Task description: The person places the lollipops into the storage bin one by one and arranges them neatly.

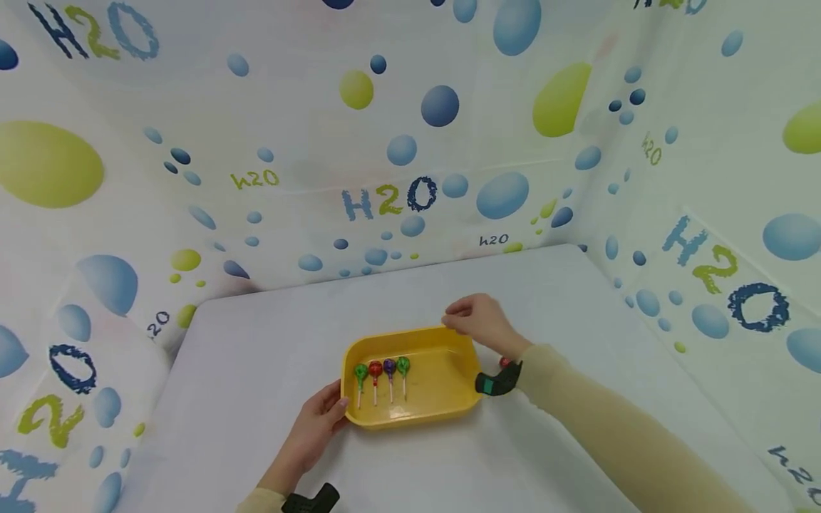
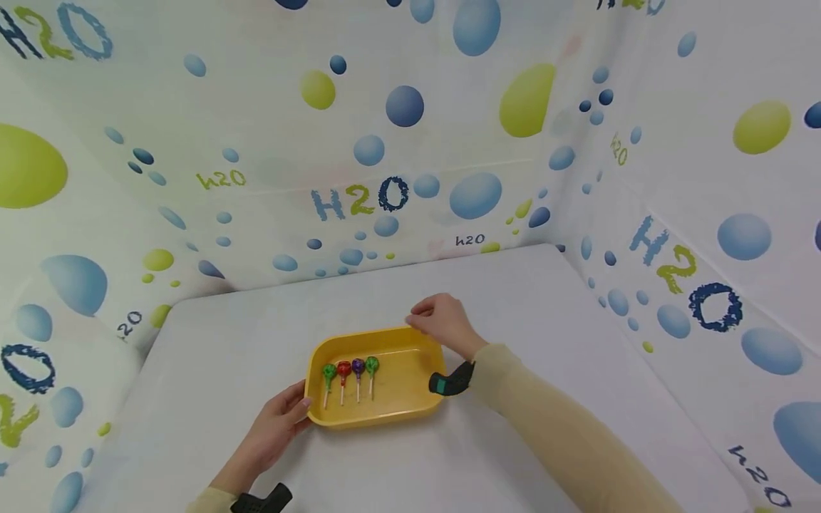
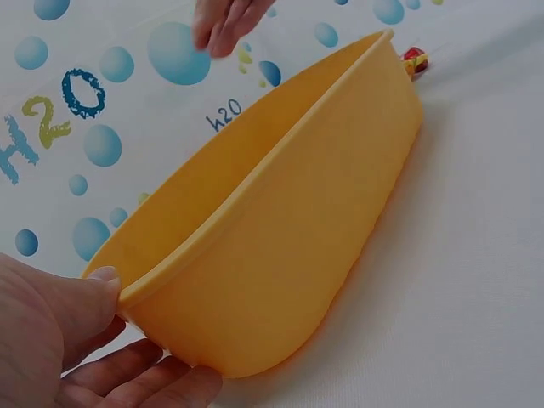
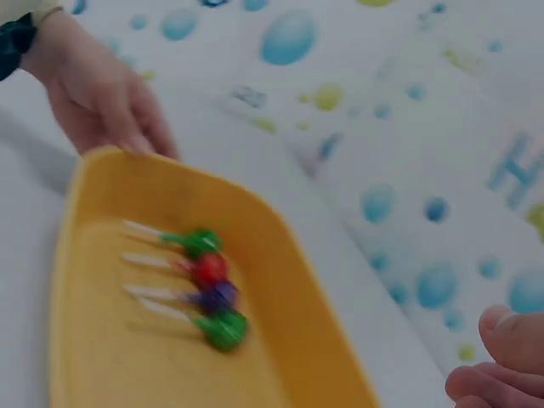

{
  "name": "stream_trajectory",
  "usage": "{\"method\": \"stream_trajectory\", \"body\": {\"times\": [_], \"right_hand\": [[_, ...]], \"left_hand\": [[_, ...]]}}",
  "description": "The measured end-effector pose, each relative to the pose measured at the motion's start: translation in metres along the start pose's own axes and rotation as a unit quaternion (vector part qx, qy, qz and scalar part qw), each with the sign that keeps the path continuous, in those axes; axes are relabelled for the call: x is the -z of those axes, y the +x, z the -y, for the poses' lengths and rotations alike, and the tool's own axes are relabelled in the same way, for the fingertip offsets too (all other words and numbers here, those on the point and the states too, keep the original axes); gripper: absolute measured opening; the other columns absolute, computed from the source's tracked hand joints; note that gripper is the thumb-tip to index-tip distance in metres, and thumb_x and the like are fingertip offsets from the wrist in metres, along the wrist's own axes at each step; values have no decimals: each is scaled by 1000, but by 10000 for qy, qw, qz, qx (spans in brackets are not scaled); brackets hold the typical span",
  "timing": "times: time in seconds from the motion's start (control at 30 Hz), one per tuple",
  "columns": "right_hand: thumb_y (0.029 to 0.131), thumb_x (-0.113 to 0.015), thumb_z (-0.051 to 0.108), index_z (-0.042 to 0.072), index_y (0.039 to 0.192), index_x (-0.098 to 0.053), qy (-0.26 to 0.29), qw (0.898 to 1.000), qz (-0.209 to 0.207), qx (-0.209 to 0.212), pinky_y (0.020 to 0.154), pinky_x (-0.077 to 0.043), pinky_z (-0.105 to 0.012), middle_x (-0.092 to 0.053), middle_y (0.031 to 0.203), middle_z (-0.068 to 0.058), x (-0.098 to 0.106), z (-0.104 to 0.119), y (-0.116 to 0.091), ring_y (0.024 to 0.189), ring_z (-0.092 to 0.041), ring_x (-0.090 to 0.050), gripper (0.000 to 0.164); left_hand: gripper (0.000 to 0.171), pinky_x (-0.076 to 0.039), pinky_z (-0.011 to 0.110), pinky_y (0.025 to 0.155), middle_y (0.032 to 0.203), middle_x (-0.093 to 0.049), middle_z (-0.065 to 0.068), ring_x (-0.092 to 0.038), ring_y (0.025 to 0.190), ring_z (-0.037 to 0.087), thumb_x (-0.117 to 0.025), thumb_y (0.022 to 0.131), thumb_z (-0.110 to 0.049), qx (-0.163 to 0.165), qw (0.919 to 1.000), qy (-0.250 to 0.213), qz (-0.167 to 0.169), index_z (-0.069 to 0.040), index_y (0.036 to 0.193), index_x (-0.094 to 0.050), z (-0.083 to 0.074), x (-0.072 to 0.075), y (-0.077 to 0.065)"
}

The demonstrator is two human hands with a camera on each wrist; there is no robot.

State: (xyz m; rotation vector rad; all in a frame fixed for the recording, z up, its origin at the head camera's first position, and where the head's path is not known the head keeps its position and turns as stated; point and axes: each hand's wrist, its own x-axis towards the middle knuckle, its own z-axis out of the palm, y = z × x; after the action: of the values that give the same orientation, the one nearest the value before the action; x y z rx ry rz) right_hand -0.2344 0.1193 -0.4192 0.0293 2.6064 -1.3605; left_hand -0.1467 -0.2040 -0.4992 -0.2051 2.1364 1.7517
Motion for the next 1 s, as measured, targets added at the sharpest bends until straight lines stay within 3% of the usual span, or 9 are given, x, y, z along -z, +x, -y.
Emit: {"method": "stream_trajectory", "body": {"times": [0.23,0.4,0.57,0.77,0.83,1.0], "right_hand": [[102,-64,29,1,133,-64,146,9990,-408,-64,103,-58,-46,-71,124,-19,81,-52,-2,109,-32,-71,41],[104,-61,27,-3,136,-60,233,9975,-549,-392,106,-55,-45,-67,131,-24,107,-88,-2,120,-39,-66,44],[102,-64,26,-3,134,-62,62,9961,-417,-779,104,-57,-44,-69,128,-23,92,-114,0,113,-35,-69,44],[96,-71,27,-3,125,-70,-620,9902,-435,-1172,80,-60,-32,-74,112,-18,60,-127,2,87,-22,-67,42],[95,-73,28,-4,122,-70,-750,9880,-464,-1265,80,-60,-33,-73,112,-19,53,-127,3,87,-23,-67,42],[92,-76,27,-5,119,-71,-893,9849,-507,-1395,92,-61,-43,-71,116,-21,43,-120,3,98,-31,-64,43]], "left_hand": [[55,-52,45,107,160,-35,30,-48,142,43,-46,109,-8,31,9999,93,-51,5,158,-26,-3,3,0],[56,-52,44,107,161,-34,30,-47,142,43,-46,108,-8,79,10000,6,4,5,159,-25,-3,-1,2],[57,-52,44,107,161,-33,31,-47,142,44,-47,108,-9,180,9998,-2,-1,6,159,-25,-4,-4,3],[56,-53,43,106,161,-33,31,-48,141,43,-47,108,-9,261,9996,-61,-48,6,158,-26,-4,-6,3],[56,-53,44,107,161,-33,31,-47,142,44,-47,108,-9,248,9997,-69,-55,6,158,-25,-4,-6,3],[57,-53,43,106,161,-32,32,-47,142,44,-47,109,-10,218,9997,-60,-46,7,158,-25,-6,-6,3]]}}
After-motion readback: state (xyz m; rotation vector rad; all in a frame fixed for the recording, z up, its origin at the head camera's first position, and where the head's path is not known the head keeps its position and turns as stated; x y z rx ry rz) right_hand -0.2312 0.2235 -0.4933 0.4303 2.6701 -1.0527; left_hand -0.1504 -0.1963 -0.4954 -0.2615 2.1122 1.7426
